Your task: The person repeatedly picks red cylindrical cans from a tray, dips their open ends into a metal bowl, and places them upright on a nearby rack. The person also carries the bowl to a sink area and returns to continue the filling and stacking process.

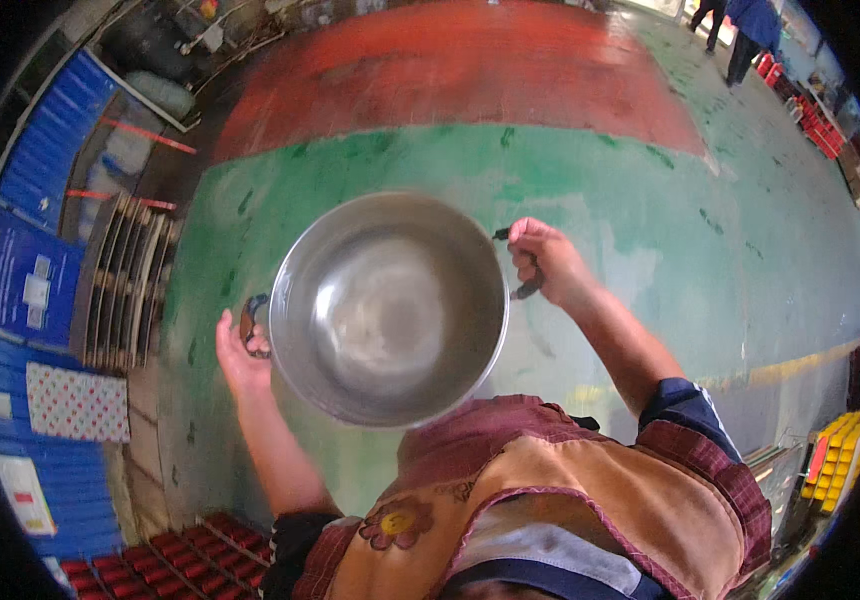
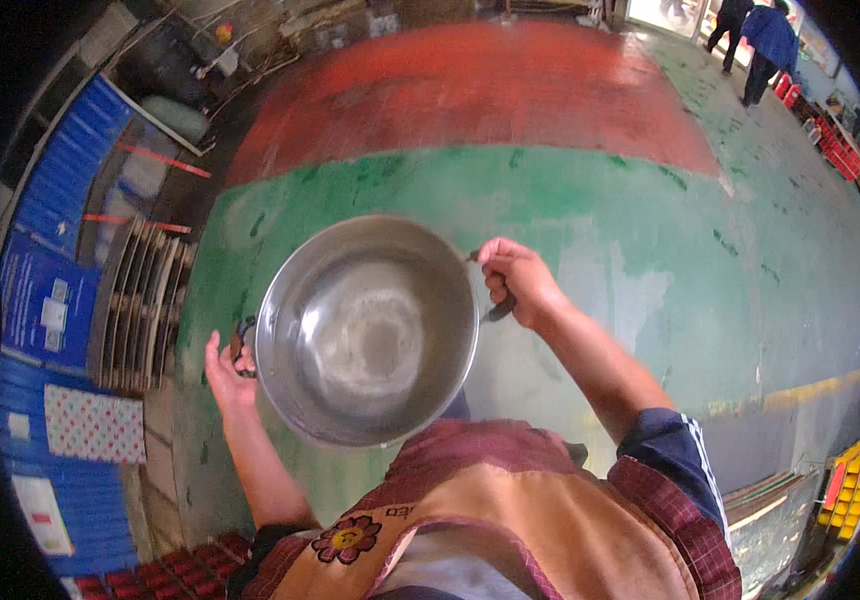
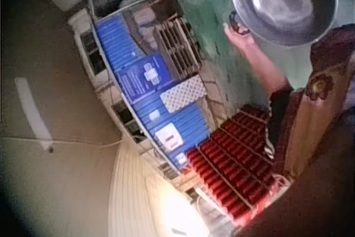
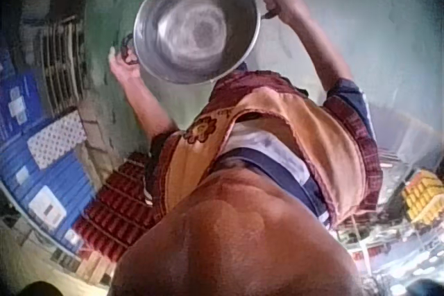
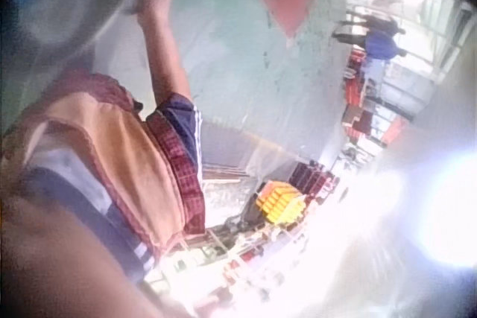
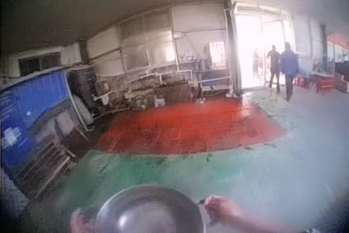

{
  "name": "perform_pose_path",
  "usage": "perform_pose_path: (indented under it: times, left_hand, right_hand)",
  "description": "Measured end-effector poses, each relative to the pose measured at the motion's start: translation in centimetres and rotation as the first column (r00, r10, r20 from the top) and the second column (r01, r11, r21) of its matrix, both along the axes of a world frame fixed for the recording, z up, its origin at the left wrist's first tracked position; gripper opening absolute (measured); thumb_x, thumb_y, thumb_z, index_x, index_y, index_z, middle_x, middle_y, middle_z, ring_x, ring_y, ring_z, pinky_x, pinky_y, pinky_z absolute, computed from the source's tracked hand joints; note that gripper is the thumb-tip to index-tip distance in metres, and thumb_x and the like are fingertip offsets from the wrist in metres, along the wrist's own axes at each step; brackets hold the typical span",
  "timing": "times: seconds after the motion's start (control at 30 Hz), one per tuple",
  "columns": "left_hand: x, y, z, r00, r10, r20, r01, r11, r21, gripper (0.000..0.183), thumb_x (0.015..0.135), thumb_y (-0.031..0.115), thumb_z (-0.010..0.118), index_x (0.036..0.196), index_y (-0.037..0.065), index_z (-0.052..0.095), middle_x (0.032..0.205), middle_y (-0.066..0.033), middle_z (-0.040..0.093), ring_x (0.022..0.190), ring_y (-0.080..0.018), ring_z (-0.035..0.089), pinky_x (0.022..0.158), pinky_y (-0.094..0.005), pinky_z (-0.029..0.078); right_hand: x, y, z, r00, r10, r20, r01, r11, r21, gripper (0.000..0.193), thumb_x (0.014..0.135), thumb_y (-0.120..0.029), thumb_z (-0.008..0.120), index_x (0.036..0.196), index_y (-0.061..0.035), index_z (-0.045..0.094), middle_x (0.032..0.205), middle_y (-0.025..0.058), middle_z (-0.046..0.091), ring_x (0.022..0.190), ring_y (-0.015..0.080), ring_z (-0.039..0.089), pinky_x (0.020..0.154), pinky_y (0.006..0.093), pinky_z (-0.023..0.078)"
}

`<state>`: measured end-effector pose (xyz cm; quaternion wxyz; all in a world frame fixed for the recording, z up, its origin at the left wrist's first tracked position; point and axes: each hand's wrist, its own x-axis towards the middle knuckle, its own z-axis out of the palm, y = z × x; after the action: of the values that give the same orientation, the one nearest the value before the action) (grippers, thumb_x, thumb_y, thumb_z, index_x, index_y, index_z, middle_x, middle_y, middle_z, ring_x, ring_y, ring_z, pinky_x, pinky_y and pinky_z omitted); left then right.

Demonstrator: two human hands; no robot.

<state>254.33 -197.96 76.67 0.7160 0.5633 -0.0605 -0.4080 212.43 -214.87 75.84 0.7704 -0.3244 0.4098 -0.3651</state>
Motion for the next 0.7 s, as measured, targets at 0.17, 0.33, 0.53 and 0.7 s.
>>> perform_pose_path:
  times: [0.17, 0.33, 0.53, 0.7]
  left_hand:
    - [8.7, -18.3, -1.0, 0.999, -0.026, -0.033, 0.026, 1.000, 0.006, 0.042, 0.086, 0.050, 0.060, 0.089, 0.008, 0.058, 0.066, 0.0006, 0.050, 0.053, -0.0090, 0.037, 0.050, -0.0240, 0.029]
    - [16.1, -38.3, -1.7, 1.000, -0.026, -0.003, 0.026, 1.000, 0.008, 0.044, 0.085, 0.055, 0.059, 0.092, 0.011, 0.059, 0.070, 0.0056, 0.047, 0.051, -0.0071, 0.032, 0.048, -0.0238, 0.023]
    - [30.7, -58.6, -7.9, 0.889, -0.379, -0.258, 0.325, 0.918, -0.227, 0.056, 0.091, 0.056, 0.047, 0.123, 0.010, 0.053, 0.108, -0.0103, 0.057, 0.080, -0.0199, 0.054, 0.063, -0.0408, 0.046]
    - [30.7, -75.7, -6.4, 0.966, 0.044, 0.253, -0.069, 0.993, 0.092, 0.042, 0.097, 0.043, 0.043, 0.101, 0.006, 0.061, 0.094, -0.0050, 0.065, 0.083, -0.0188, 0.059, 0.066, -0.0342, 0.047]
  right_hand:
    - [7.9, -17.9, -1.6, 0.997, -0.057, -0.046, 0.055, 0.997, -0.046, 0.015, 0.092, -0.005, 0.046, 0.086, -0.0120, 0.057, 0.069, -0.0038, 0.044, 0.055, 0.0081, 0.036, 0.046, 0.0238, 0.026]
    - [15.1, -36.1, -1.9, 0.992, -0.075, -0.105, 0.058, 0.987, -0.153, 0.016, 0.088, -0.007, 0.047, 0.083, -0.0133, 0.060, 0.063, -0.0037, 0.042, 0.051, 0.0098, 0.035, 0.045, 0.0251, 0.028]
    - [23.2, -61.2, -4.9, 0.994, 0.015, 0.111, -0.013, 1.000, -0.022, 0.020, 0.088, -0.002, 0.043, 0.077, -0.0120, 0.057, 0.059, -0.0024, 0.040, 0.047, 0.0099, 0.035, 0.043, 0.0268, 0.025]
    - [30.6, -81.2, -5.9, 0.997, 0.058, 0.057, -0.048, 0.984, -0.174, 0.021, 0.083, -0.003, 0.044, 0.077, -0.0133, 0.062, 0.061, -0.0024, 0.048, 0.053, 0.0112, 0.041, 0.046, 0.0289, 0.030]
